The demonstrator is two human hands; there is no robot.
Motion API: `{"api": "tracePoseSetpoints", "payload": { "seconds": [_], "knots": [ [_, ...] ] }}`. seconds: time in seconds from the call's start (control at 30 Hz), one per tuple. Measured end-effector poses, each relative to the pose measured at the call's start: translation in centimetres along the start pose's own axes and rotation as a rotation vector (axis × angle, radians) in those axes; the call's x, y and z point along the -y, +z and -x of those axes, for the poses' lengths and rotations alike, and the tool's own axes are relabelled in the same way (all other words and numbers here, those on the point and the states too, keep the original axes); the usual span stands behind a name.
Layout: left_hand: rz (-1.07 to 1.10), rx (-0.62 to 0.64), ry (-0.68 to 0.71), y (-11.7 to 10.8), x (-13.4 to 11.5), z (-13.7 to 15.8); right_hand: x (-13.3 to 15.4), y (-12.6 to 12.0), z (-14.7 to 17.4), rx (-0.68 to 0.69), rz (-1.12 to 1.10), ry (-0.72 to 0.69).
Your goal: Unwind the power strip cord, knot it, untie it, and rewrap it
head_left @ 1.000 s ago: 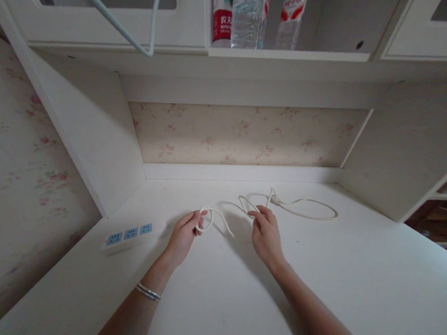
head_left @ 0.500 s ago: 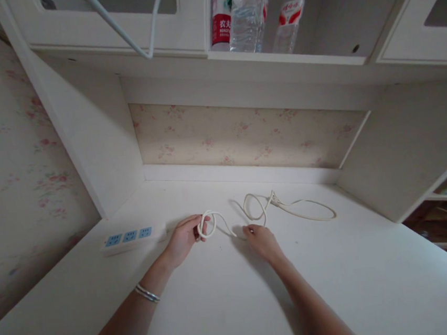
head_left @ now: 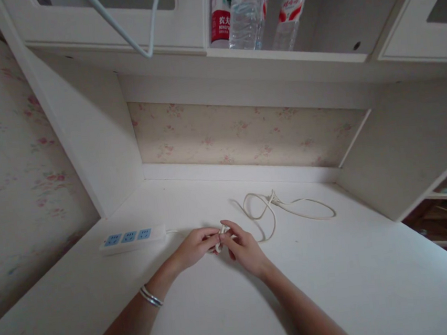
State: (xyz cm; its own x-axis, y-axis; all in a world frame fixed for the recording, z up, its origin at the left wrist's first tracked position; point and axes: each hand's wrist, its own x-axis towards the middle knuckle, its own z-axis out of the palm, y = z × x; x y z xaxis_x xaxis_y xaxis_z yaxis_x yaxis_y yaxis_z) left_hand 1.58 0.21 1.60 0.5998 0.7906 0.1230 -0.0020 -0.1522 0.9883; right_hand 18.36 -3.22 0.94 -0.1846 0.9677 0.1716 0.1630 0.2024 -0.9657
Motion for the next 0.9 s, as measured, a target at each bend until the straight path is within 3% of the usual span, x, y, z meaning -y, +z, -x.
{"api": "tracePoseSetpoints", "payload": {
  "seconds": [0.2, 0.43, 0.73, 0.9],
  "knots": [
    [-0.190, -0.011, 0.056, 0.1, 0.9, 0.0, -0.2, -0.2, 0.1, -0.044, 0.117, -0.018],
    [-0.395, -0.056, 0.078, 0.0, 1.5, -0.4, -1.5, -0.9, -0.7, -0.189, 0.176, 0.011],
    [-0.418, -0.355, 0.094, -1.3, 1.9, -1.1, -1.3, -1.3, -1.5, -0.247, -0.407, 0.069],
    [-0.493, -0.458, 0.084, -1.5, 1.7, -1.1, -0.8, -2.0, -1.6, -0.272, -0.698, 0.130]
  ]
}}
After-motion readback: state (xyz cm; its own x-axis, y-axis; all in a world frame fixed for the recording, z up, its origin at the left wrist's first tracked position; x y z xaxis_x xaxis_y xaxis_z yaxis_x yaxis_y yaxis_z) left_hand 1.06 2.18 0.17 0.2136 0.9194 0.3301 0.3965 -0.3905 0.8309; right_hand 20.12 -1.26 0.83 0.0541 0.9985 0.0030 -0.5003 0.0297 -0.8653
